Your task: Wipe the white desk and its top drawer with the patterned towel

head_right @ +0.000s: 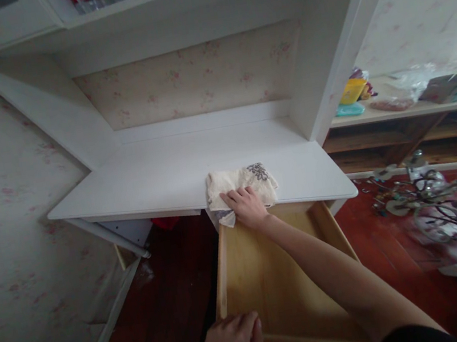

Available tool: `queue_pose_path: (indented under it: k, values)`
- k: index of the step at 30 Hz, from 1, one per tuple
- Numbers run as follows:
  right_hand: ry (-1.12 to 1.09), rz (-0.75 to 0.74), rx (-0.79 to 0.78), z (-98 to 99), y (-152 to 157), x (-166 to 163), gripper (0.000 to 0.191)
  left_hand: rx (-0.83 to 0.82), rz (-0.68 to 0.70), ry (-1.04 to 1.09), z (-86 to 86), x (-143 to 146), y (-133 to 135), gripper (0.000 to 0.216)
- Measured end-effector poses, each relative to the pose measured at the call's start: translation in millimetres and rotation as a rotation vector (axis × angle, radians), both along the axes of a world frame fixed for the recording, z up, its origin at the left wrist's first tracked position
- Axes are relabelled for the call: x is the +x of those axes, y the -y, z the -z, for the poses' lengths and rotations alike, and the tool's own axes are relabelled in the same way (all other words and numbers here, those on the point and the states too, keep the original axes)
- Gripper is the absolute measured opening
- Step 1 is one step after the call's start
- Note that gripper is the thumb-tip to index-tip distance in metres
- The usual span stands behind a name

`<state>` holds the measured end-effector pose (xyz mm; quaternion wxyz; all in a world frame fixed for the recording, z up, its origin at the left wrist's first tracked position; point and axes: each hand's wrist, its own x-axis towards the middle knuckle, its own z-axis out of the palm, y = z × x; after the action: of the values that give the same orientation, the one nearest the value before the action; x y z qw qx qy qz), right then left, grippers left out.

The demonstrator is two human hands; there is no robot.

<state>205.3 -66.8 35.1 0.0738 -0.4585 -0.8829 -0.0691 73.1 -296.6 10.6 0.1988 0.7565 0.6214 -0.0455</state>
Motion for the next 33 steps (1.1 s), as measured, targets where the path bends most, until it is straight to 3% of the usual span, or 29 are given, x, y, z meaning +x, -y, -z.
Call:
queue_pose_path:
  k: [4,7,12,15,18,23,28,31,33]
  values:
    - [-0.003,-0.059,0.060,0.1,33.5,4.3,0.050,0.007,0.005,0.002,0.7,-0.4,0.6,0.033]
    - [-0.017,-0.118,0.057,11.8,66.7,5.9,0.048,0.010,0.008,0.022,0.1,-1.2,0.7,0.035]
    - [-0.021,-0.022,-0.154,65.2,96.4,1.4,0.055,-0.001,0.037,0.047,-2.1,-2.4,-0.4,0.037]
    - [-0.005,0.090,-0.281,97.7,89.5,-2.7,0.057,0.007,0.028,0.037,-1.5,-2.1,-0.6,0.037]
    - [-0.018,0.085,-0.299,114.3,76.1,-5.8,0.054,0.012,0.022,0.030,-0.4,-1.3,-0.5,0.036]
    - [-0.040,0.029,-0.376,114.1,60.5,-3.1,0.068,0.014,0.007,0.012,-0.5,0.1,-1.3,0.037]
    - [-0.216,-0.069,-0.742,92.5,49.0,8.2,0.097,0.027,0.015,-0.005,-0.7,0.8,-1.1,0.038]
    - [-0.285,0.089,-0.674,87.2,45.0,6.1,0.080,0.019,0.023,-0.008,-0.7,0.3,-0.8,0.039]
    - [-0.280,0.222,-0.587,93.6,44.7,-0.1,0.069,0.018,0.030,-0.002,-0.8,-0.2,-0.8,0.039]
